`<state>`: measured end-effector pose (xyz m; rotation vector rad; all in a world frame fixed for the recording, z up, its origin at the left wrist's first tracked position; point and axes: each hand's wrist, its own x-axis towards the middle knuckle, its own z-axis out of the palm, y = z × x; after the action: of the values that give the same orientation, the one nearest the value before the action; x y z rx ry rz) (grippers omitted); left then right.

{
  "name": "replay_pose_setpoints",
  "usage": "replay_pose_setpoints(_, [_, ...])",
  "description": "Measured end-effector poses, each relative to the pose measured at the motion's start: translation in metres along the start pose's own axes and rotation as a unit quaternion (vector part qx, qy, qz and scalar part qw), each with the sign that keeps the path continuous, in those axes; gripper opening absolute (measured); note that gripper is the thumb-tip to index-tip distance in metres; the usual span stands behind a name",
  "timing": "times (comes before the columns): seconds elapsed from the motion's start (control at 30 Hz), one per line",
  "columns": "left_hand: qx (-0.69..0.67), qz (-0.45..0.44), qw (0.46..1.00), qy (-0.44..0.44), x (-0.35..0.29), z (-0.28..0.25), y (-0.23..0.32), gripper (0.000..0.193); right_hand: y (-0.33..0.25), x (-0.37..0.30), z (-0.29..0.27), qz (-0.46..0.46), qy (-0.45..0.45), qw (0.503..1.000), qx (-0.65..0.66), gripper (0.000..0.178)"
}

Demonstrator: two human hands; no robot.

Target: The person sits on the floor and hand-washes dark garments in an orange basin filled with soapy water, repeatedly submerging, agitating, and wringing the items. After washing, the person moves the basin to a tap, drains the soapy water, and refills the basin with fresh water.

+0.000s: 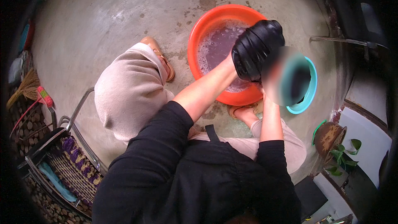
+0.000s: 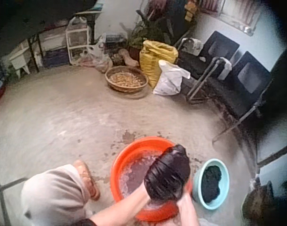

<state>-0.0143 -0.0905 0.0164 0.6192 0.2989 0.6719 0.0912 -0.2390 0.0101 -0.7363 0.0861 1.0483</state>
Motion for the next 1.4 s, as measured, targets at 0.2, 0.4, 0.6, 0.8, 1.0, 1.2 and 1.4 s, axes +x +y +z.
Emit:
replay_pose_setpoints(0.2, [-0.493,-0.267,0.828,0.001,-0.004,-0.004,-0.015,0.011,-0.009,-0.007,0.001,-0.012,0.005,1.000,0.019,0.065])
replay_pose_setpoints(0.4, [-0.781,-0.499,0.283,-0.250,-0.016,0.063,0.015,0.017,-0.021,-0.011,0.008,-0.021,0.018,1.000,0.011,0.063])
replay_pose_setpoints(0.6, [-0.663,-0.355,-0.656,0.062,-0.015,0.088,0.065,0.010,-0.041,0.007,0.006,-0.032,0.016,0.999,-0.005,0.062])
replay_pose_setpoints(0.8, [-0.668,-0.333,-0.659,0.094,-0.004,0.078,0.023,0.012,-0.024,0.012,0.001,-0.020,0.041,0.999,-0.021,0.061])
replay_pose_setpoints(1.0, [-0.327,-0.213,0.920,0.034,0.002,-0.067,-0.040,0.023,0.020,0.038,-0.014,0.033,0.129,0.907,-0.399,0.060])
replay_pose_setpoints(1.2, [-0.138,-0.096,0.969,0.178,0.020,-0.111,-0.051,0.044,-0.005,0.008,0.009,-0.133,-0.119,0.719,-0.671,0.129])
replay_pose_setpoints(1.4, [0.312,0.050,0.942,-0.115,0.041,-0.056,-0.050,0.038,0.001,-0.014,0.052,-0.265,-0.044,0.608,-0.747,0.150])
